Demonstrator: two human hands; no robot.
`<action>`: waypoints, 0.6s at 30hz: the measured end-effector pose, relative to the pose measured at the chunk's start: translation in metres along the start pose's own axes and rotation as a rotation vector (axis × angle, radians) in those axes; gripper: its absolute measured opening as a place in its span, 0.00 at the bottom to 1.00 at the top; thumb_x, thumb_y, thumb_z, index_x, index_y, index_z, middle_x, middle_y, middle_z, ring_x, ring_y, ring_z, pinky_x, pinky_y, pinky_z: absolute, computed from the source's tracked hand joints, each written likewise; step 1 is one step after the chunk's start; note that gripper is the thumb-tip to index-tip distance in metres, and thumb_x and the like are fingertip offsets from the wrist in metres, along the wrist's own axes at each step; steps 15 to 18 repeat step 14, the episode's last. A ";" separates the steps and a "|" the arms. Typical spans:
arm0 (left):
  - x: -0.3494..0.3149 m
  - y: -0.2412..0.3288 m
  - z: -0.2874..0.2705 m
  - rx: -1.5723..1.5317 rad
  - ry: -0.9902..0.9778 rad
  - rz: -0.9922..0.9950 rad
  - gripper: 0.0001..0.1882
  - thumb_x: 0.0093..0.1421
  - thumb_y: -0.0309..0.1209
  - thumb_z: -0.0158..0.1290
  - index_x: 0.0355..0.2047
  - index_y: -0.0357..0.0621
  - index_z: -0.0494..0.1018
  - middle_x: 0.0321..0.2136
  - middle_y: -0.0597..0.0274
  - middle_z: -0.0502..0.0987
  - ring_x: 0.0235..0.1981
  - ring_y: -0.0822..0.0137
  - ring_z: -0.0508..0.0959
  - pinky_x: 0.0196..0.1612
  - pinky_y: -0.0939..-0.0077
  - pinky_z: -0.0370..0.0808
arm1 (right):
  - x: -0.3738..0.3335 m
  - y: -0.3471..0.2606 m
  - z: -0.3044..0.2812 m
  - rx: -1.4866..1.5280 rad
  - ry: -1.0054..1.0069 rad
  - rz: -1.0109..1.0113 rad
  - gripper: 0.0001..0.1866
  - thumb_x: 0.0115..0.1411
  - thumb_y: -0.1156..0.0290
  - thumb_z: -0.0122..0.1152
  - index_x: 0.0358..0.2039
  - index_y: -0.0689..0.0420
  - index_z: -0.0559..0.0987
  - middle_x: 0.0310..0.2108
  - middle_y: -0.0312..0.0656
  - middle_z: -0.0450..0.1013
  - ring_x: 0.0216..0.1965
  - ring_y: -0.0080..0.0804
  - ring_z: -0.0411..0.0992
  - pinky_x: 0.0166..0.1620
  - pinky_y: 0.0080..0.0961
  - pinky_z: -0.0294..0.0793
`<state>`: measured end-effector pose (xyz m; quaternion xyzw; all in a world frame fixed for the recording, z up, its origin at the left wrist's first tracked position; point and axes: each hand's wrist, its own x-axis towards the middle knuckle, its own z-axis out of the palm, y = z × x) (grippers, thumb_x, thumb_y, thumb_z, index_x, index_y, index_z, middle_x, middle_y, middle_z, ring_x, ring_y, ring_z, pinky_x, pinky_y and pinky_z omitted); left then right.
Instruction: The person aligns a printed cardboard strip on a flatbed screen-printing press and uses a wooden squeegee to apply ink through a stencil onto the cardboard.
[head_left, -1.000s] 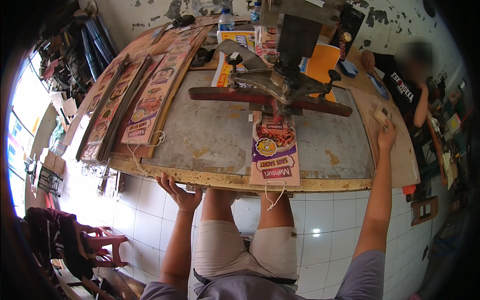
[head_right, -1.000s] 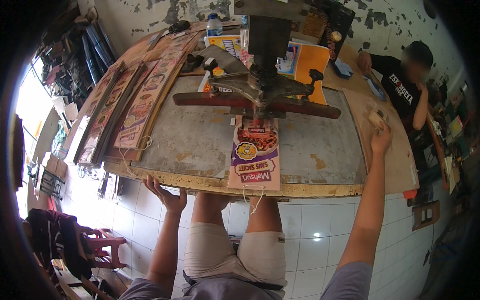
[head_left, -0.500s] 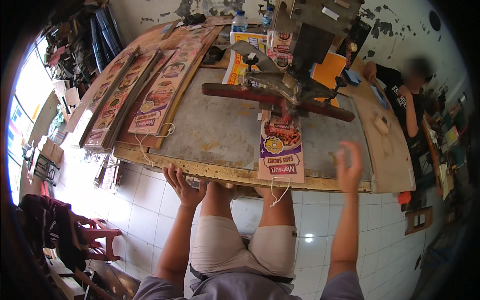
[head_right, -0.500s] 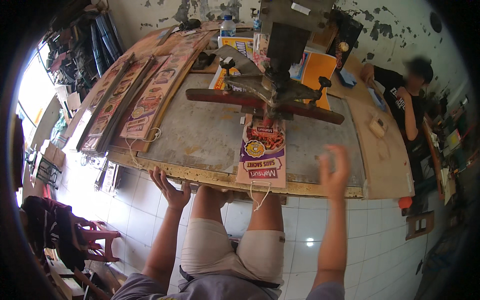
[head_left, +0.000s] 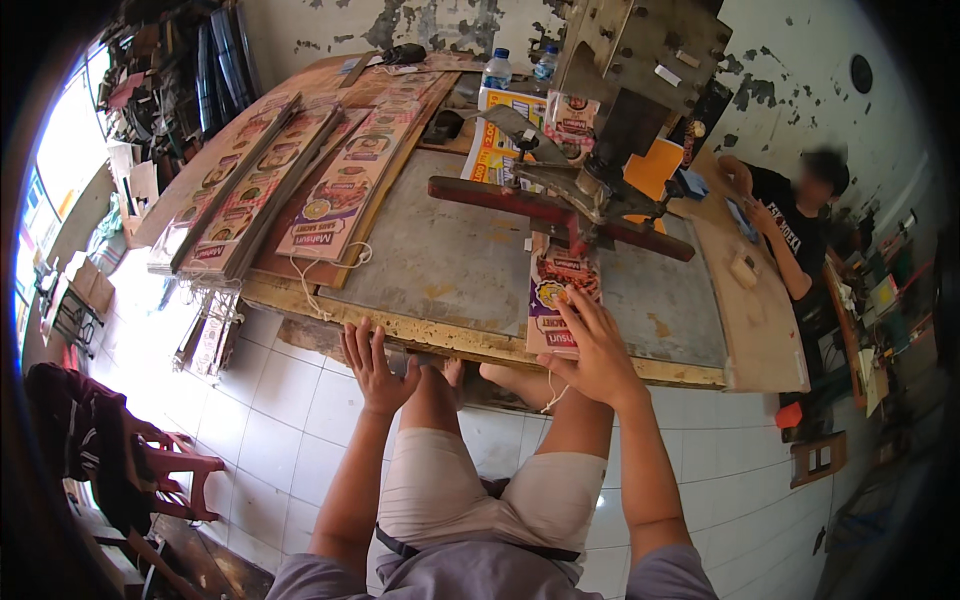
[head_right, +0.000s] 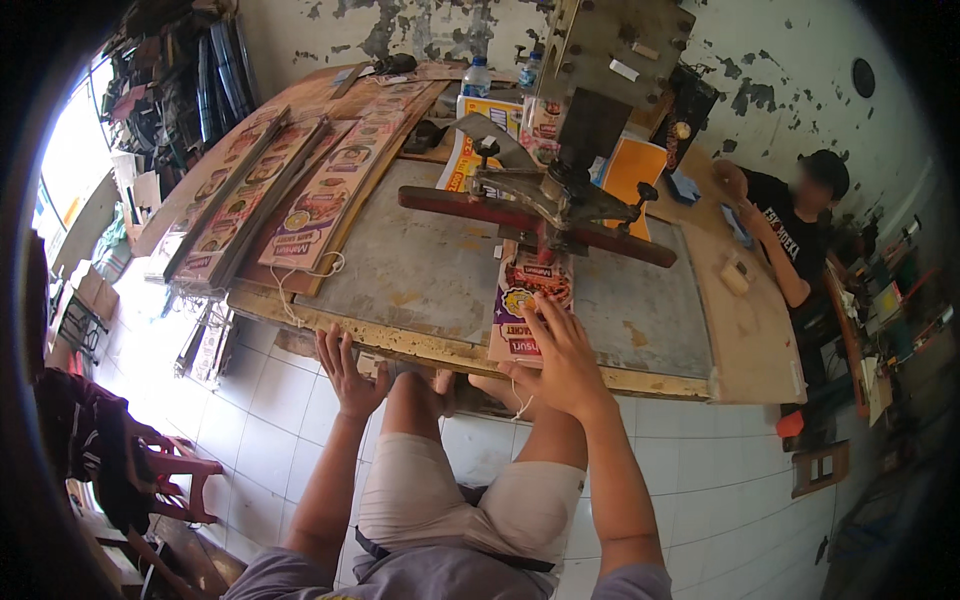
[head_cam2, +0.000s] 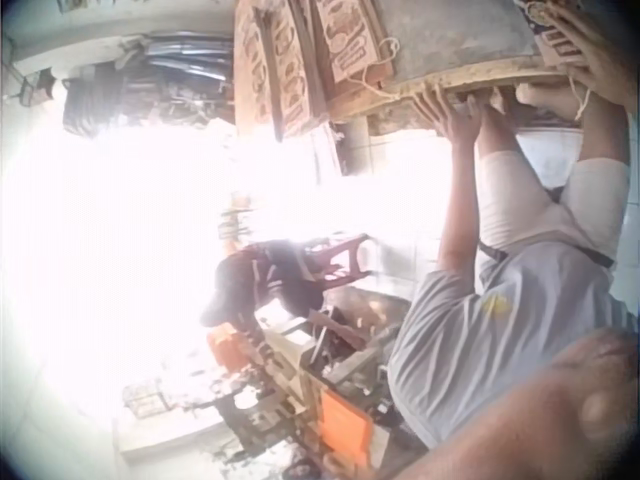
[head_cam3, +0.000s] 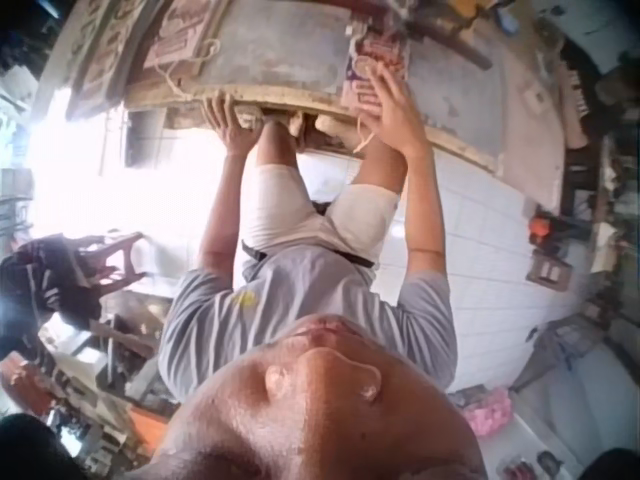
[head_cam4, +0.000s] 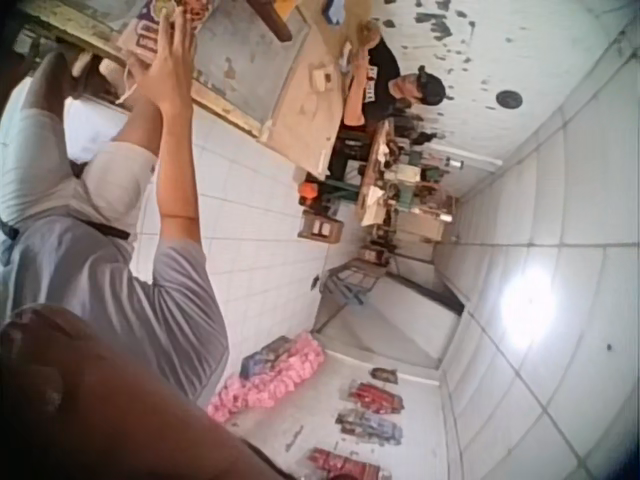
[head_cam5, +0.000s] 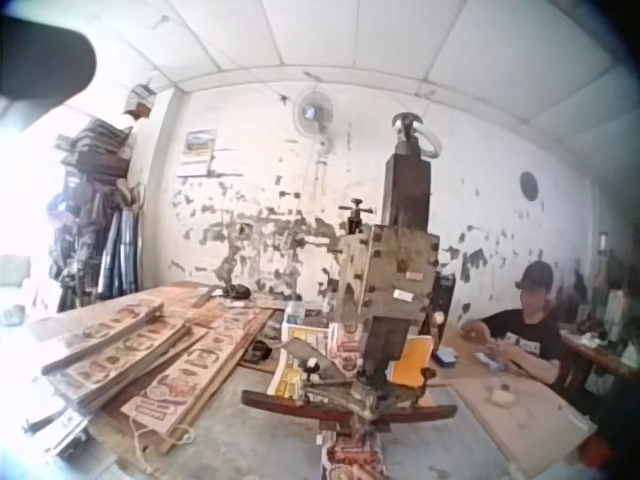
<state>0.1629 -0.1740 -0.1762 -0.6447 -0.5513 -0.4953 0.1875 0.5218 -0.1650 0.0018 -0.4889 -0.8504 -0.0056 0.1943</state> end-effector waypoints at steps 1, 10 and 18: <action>0.001 0.000 0.001 -0.010 0.007 -0.001 0.44 0.60 0.42 0.63 0.72 0.37 0.60 0.75 0.37 0.59 0.77 0.24 0.50 0.76 0.28 0.49 | 0.000 -0.001 0.000 0.002 -0.002 -0.006 0.50 0.61 0.41 0.72 0.75 0.59 0.67 0.78 0.53 0.57 0.77 0.56 0.57 0.77 0.52 0.58; 0.000 0.000 0.003 -0.033 0.036 -0.028 0.45 0.58 0.45 0.64 0.72 0.41 0.63 0.74 0.38 0.62 0.76 0.26 0.55 0.75 0.26 0.53 | -0.002 0.007 0.007 0.005 -0.001 -0.044 0.54 0.60 0.36 0.72 0.75 0.61 0.67 0.77 0.57 0.57 0.76 0.58 0.58 0.77 0.55 0.55; 0.001 0.001 -0.002 -0.061 -0.001 -0.016 0.45 0.57 0.39 0.64 0.72 0.39 0.60 0.75 0.38 0.59 0.78 0.26 0.51 0.76 0.27 0.51 | -0.002 0.004 0.006 0.004 -0.023 -0.033 0.54 0.61 0.35 0.71 0.75 0.61 0.66 0.78 0.57 0.56 0.78 0.57 0.56 0.78 0.56 0.53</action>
